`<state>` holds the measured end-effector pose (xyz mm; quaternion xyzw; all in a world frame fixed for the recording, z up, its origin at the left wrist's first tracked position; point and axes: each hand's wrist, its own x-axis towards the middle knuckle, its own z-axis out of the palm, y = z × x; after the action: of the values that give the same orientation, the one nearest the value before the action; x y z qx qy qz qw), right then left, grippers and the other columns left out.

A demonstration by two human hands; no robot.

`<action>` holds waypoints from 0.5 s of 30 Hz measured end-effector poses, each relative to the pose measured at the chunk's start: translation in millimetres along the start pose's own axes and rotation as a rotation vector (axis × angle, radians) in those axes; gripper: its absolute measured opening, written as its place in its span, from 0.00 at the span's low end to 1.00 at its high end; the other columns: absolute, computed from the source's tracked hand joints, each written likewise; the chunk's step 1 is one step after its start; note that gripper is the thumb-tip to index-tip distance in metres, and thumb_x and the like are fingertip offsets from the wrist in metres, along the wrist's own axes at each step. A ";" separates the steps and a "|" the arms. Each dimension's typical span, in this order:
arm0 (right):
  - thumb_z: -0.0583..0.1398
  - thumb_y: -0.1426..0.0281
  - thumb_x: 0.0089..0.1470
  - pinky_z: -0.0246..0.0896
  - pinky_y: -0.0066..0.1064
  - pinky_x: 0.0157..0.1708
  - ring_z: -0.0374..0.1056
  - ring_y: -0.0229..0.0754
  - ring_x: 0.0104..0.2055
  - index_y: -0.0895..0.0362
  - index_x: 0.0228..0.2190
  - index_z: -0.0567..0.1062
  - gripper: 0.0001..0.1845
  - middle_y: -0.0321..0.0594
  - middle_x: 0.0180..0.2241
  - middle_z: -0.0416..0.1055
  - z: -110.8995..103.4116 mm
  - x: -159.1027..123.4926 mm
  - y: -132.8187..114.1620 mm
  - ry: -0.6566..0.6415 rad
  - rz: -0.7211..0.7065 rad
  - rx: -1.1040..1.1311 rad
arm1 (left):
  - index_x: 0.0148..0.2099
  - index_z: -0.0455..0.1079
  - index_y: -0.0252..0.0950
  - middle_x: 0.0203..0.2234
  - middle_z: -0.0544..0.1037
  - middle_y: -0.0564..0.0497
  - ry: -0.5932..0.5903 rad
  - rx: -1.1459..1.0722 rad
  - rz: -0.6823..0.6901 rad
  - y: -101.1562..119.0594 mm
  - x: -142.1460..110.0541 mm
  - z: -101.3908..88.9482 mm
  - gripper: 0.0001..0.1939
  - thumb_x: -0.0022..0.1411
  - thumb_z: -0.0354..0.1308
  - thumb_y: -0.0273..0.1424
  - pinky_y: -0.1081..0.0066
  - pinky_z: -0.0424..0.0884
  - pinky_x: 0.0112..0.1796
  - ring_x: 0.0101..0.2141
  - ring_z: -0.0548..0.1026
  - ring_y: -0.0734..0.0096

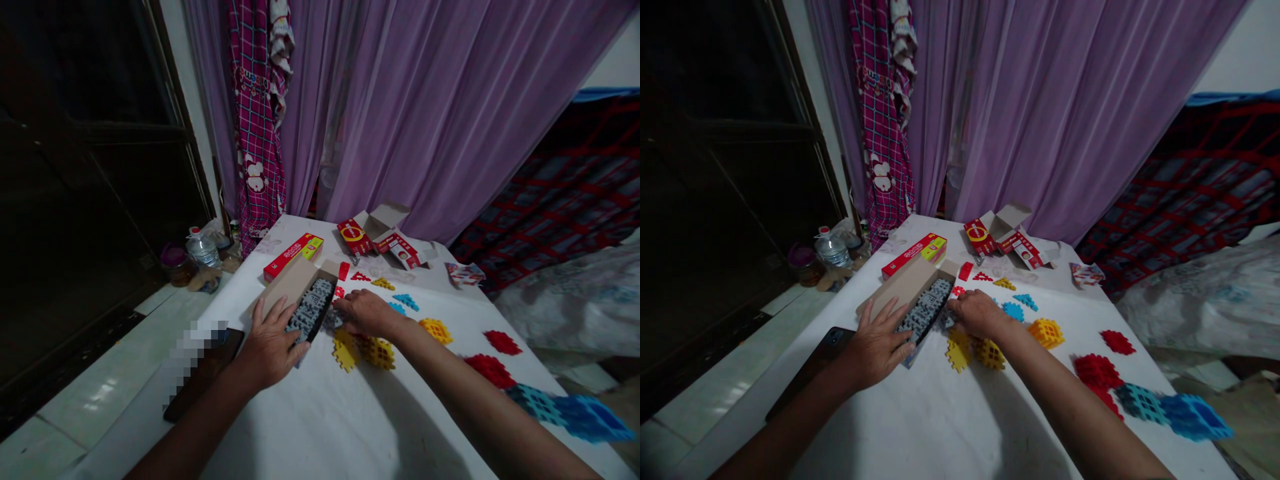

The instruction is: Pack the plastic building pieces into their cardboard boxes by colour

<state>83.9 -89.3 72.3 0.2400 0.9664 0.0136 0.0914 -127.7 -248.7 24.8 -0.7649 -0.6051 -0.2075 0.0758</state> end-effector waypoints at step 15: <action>0.64 0.66 0.49 0.60 0.36 0.47 0.70 0.48 0.45 0.57 0.49 0.69 0.25 0.47 0.43 0.75 -19.6 51.8 -74.6 0.040 -0.267 0.019 | 0.39 0.77 0.44 0.57 0.71 0.47 -0.021 0.041 -0.246 -11.3 -29.2 -39.2 0.17 0.68 0.46 0.37 0.32 0.50 0.57 0.63 0.57 0.47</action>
<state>0.9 -130.8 77.6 0.1096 0.9915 -0.0032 0.0706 -152.7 -286.3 46.7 -0.6852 -0.6993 -0.1950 0.0589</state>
